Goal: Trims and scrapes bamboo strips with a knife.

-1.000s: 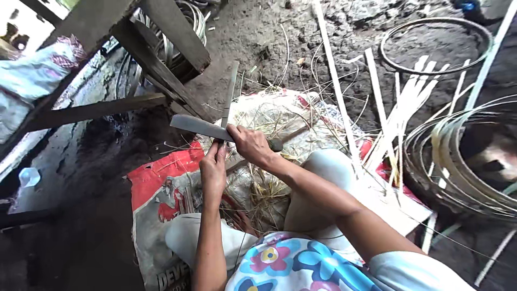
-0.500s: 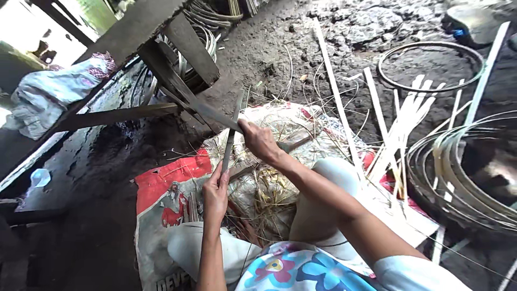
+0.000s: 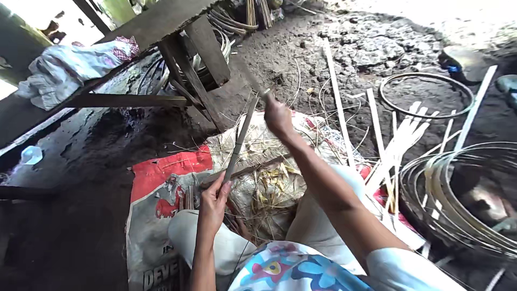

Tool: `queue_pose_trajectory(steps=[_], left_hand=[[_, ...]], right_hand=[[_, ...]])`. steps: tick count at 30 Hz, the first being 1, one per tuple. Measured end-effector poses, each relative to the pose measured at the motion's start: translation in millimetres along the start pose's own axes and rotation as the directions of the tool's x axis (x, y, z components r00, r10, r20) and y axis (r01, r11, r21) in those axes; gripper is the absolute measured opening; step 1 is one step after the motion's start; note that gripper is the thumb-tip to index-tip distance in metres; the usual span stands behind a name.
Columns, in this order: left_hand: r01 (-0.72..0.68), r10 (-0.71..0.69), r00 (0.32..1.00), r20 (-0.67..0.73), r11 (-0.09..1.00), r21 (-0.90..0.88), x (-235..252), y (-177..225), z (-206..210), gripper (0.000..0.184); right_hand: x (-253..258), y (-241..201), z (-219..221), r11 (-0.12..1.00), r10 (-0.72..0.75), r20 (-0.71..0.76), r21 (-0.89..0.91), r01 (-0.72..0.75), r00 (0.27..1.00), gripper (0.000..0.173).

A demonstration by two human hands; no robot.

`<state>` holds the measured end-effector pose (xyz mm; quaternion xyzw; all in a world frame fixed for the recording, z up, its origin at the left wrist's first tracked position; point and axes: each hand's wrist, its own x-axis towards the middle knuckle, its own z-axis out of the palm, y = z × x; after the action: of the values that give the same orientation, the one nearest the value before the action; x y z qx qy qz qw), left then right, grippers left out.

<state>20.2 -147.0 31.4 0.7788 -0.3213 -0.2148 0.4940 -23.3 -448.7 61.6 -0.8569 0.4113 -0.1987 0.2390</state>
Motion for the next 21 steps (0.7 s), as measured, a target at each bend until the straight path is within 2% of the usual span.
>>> queue_pose_trajectory(steps=[2,3,6,9,11,13,16,18,21], left_hand=[[-0.028,0.041,0.997,-0.064,0.981,0.192,-8,-2,-8,0.04],[-0.04,0.075,0.992,-0.104,0.951,0.307,-8,-4,-8,0.041],[-0.095,0.279,0.941,-0.189,0.757,0.646,4,-8,-4,0.038],[-0.08,0.362,0.921,-0.142,0.536,0.841,13,4,-1,0.038],[-0.11,0.411,0.908,-0.083,0.423,0.899,16,7,-5,0.042],[-0.16,0.448,0.894,-0.021,0.362,0.918,14,4,-14,0.043],[-0.22,0.487,0.873,0.029,0.339,0.914,10,-3,-28,0.04],[-0.229,0.47,0.882,0.036,0.36,0.905,10,-4,-34,0.039],[-0.239,0.435,0.898,0.063,0.365,0.9,-6,-1,-47,0.035]], right_hand=[[21,9,-14,0.992,0.115,-0.025,0.046,-0.114,0.993,0.038],[19,8,-19,0.992,0.112,-0.041,0.056,-0.11,0.993,0.037],[-32,-4,-12,0.998,-0.054,-0.019,-0.024,0.053,0.998,0.03],[-90,-12,17,0.959,-0.239,0.172,-0.112,0.26,0.956,0.026],[-98,-18,25,0.929,-0.282,0.297,-0.154,0.337,0.912,0.028],[-89,-11,24,0.934,-0.278,0.33,-0.127,0.334,0.902,0.026],[-63,1,20,0.963,-0.22,0.273,-0.095,0.254,0.937,0.021],[-50,3,26,0.965,-0.197,0.246,-0.122,0.232,0.949,0.02],[-25,23,46,0.988,-0.021,0.267,-0.143,0.061,0.963,0.022]])
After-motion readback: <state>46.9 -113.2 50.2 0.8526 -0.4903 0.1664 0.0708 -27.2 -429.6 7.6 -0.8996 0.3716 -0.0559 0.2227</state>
